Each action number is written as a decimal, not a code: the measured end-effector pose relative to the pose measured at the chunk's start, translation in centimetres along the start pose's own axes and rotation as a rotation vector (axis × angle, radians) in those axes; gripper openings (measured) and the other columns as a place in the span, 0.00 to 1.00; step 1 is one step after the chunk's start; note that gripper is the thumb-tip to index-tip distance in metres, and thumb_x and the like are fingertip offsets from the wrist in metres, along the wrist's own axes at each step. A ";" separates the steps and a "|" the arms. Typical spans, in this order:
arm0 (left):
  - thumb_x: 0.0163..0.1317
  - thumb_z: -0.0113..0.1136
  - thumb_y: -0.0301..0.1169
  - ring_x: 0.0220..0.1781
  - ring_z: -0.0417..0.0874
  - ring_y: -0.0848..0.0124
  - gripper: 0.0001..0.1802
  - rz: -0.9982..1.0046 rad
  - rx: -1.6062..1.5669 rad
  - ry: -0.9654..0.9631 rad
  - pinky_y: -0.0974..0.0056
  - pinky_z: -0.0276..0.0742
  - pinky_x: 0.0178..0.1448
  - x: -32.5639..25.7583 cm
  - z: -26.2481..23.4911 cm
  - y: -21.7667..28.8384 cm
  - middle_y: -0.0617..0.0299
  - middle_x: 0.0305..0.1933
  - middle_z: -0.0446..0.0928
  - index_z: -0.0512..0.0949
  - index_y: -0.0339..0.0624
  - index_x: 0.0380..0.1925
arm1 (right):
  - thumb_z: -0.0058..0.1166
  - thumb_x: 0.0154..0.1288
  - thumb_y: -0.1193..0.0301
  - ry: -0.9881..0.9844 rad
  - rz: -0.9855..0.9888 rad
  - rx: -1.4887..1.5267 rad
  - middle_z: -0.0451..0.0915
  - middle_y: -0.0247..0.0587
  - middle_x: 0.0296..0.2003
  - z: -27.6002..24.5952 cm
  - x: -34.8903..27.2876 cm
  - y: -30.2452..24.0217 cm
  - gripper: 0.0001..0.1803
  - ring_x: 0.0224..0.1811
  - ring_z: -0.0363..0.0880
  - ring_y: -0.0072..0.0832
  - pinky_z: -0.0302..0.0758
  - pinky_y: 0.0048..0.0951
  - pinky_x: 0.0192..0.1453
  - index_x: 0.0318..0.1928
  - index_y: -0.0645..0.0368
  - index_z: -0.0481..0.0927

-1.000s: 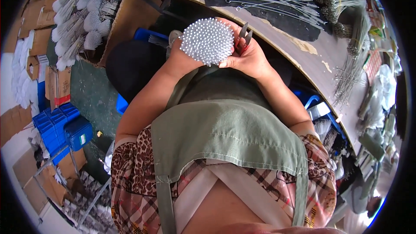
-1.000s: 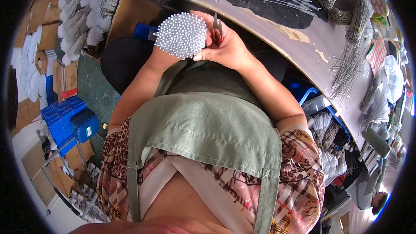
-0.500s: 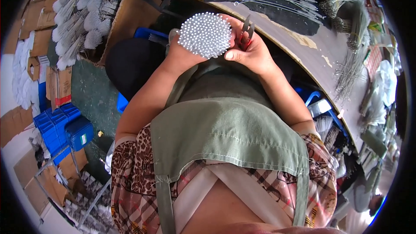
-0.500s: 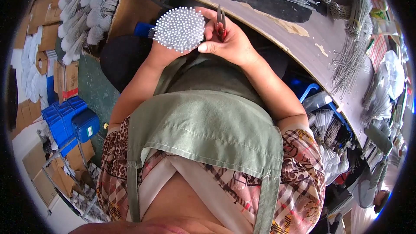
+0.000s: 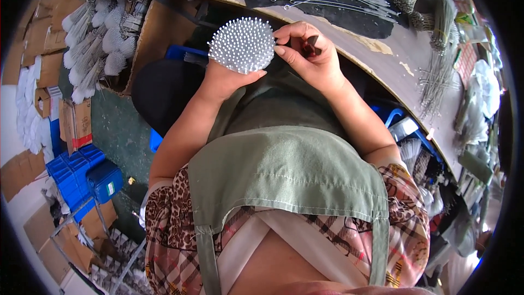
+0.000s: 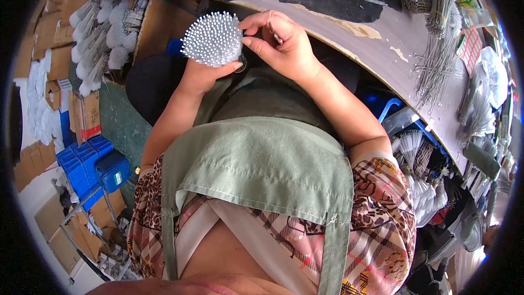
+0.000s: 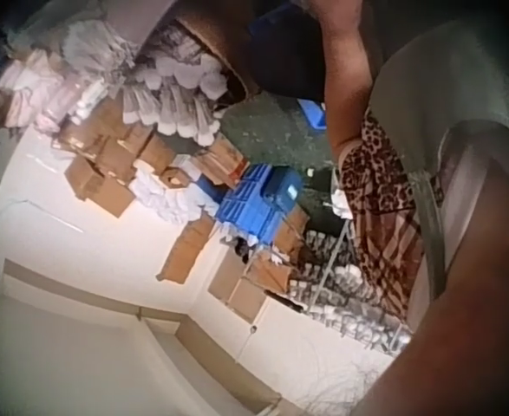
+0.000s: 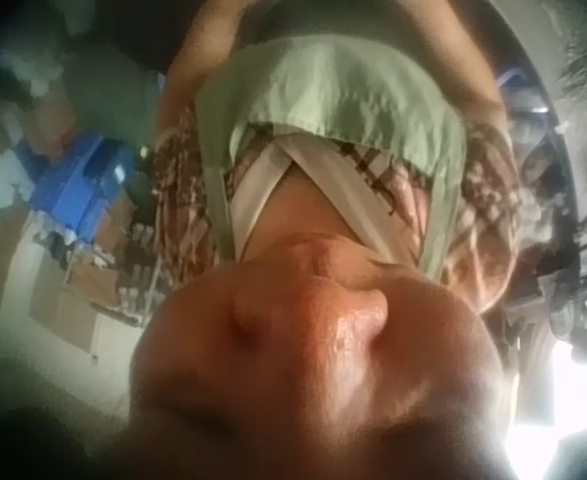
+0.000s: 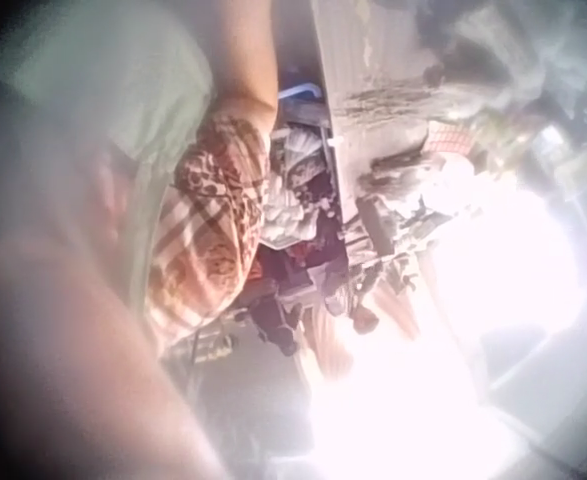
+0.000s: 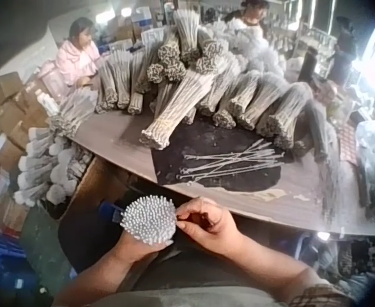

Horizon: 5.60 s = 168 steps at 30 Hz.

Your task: Assembling bunches of bristles into industrial brushes or components, including trimming or crimping with pliers.

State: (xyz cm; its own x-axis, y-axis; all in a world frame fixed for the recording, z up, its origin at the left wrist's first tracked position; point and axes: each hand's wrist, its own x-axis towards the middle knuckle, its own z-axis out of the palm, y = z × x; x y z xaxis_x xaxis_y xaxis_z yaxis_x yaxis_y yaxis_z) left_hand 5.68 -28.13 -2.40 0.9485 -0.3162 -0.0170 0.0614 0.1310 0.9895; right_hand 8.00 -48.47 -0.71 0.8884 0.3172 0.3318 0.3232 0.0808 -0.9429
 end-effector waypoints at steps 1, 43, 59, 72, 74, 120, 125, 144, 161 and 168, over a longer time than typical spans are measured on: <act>0.42 0.67 0.16 0.54 0.74 0.72 0.34 0.011 -0.037 0.036 0.64 0.69 0.59 0.0 0.3 0.1 0.62 0.52 0.74 0.69 0.38 0.54 | 0.61 0.54 0.81 0.023 -0.094 -0.112 0.78 0.30 0.34 0.0 0.1 -0.1 0.10 0.32 0.71 0.13 0.67 0.16 0.31 0.38 0.58 0.79; 0.49 0.61 0.15 0.34 0.80 0.72 0.15 -0.094 -0.378 0.148 0.67 0.77 0.39 1.0 -0.1 0.2 0.60 0.35 0.79 0.75 0.34 0.39 | 0.48 0.69 0.69 -0.016 0.254 0.293 0.78 0.33 0.31 3.5 -2.4 2.9 0.07 0.28 0.67 0.14 0.66 0.17 0.33 0.41 0.59 0.74; 0.40 0.73 0.28 0.49 0.78 0.70 0.29 0.032 0.430 -0.127 0.64 0.71 0.55 -0.7 2.7 -2.0 0.58 0.47 0.78 0.75 0.36 0.46 | 0.40 0.72 0.69 0.637 -0.181 0.273 0.71 0.30 0.19 -5.5 4.9 -10.3 0.15 0.20 0.63 0.15 0.61 0.16 0.25 0.27 0.60 0.72; 0.43 0.70 0.20 0.50 0.76 0.72 0.28 0.131 0.058 0.063 0.65 0.70 0.57 1.3 2.9 -0.1 0.61 0.50 0.76 0.74 0.36 0.49 | 0.46 0.68 0.59 0.827 0.175 -1.613 0.83 0.35 0.29 -34.3 -5.4 -9.3 0.16 0.25 0.75 0.19 0.72 0.24 0.31 0.48 0.52 0.80; 0.44 0.72 0.22 0.48 0.76 0.74 0.31 0.053 -0.011 0.126 0.66 0.72 0.54 1.1 3.1 -0.5 0.62 0.47 0.77 0.72 0.37 0.51 | 0.45 0.68 0.54 0.837 0.156 -1.179 0.84 0.31 0.30 -28.6 -4.3 -10.9 0.20 0.21 0.71 0.13 0.69 0.21 0.28 0.50 0.52 0.79; 0.52 0.54 0.13 0.63 0.67 0.66 0.31 -0.024 -0.037 -0.072 0.62 0.61 0.66 0.0 1.4 -0.6 0.57 0.60 0.68 0.64 0.34 0.59 | 0.65 0.49 0.76 0.284 0.095 -0.123 0.77 0.28 0.27 3.1 -1.2 -2.9 0.11 0.21 0.62 0.13 0.63 0.15 0.25 0.36 0.58 0.80; 0.47 0.53 0.14 0.57 0.72 0.70 0.30 -0.062 -0.201 0.001 0.65 0.65 0.61 -0.1 2.4 0.1 0.62 0.53 0.72 0.69 0.37 0.55 | 0.65 0.49 0.76 0.289 0.069 -0.121 0.77 0.30 0.26 3.2 -1.0 -3.0 0.11 0.24 0.68 0.17 0.67 0.19 0.28 0.35 0.58 0.80; 0.46 0.56 0.14 0.59 0.71 0.70 0.33 -0.138 -0.199 0.001 0.65 0.64 0.62 -0.1 2.1 -0.5 0.62 0.55 0.71 0.67 0.38 0.57 | 0.60 0.51 0.72 0.198 0.234 -0.051 0.72 0.28 0.19 1.8 -0.9 -4.1 0.07 0.22 0.68 0.13 0.68 0.18 0.27 0.28 0.59 0.76; 0.43 0.58 0.15 0.56 0.71 0.70 0.34 -0.141 -0.269 -0.011 0.64 0.65 0.60 -0.2 2.1 0.2 0.62 0.53 0.71 0.66 0.37 0.57 | 0.56 0.61 0.77 -0.041 0.116 0.005 0.74 0.28 0.29 0.4 -0.4 -3.9 0.04 0.29 0.68 0.12 0.68 0.16 0.33 0.35 0.62 0.75; 0.43 0.58 0.14 0.57 0.71 0.69 0.35 -0.137 -0.221 -0.014 0.64 0.64 0.61 0.0 2.2 0.1 0.62 0.54 0.71 0.66 0.37 0.57 | 0.50 0.56 0.82 0.070 0.041 -0.109 0.70 0.25 0.27 1.3 -0.8 -3.7 0.07 0.25 0.61 0.09 0.61 0.14 0.27 0.35 0.58 0.73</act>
State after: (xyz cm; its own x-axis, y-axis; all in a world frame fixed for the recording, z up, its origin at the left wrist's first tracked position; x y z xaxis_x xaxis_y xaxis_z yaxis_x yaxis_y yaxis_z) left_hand 5.02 -30.16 -2.04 0.9222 -0.3584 -0.1452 0.2570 0.2877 0.9226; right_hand 5.63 -47.81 2.51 0.9210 0.2515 0.2976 0.3159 -0.0351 -0.9481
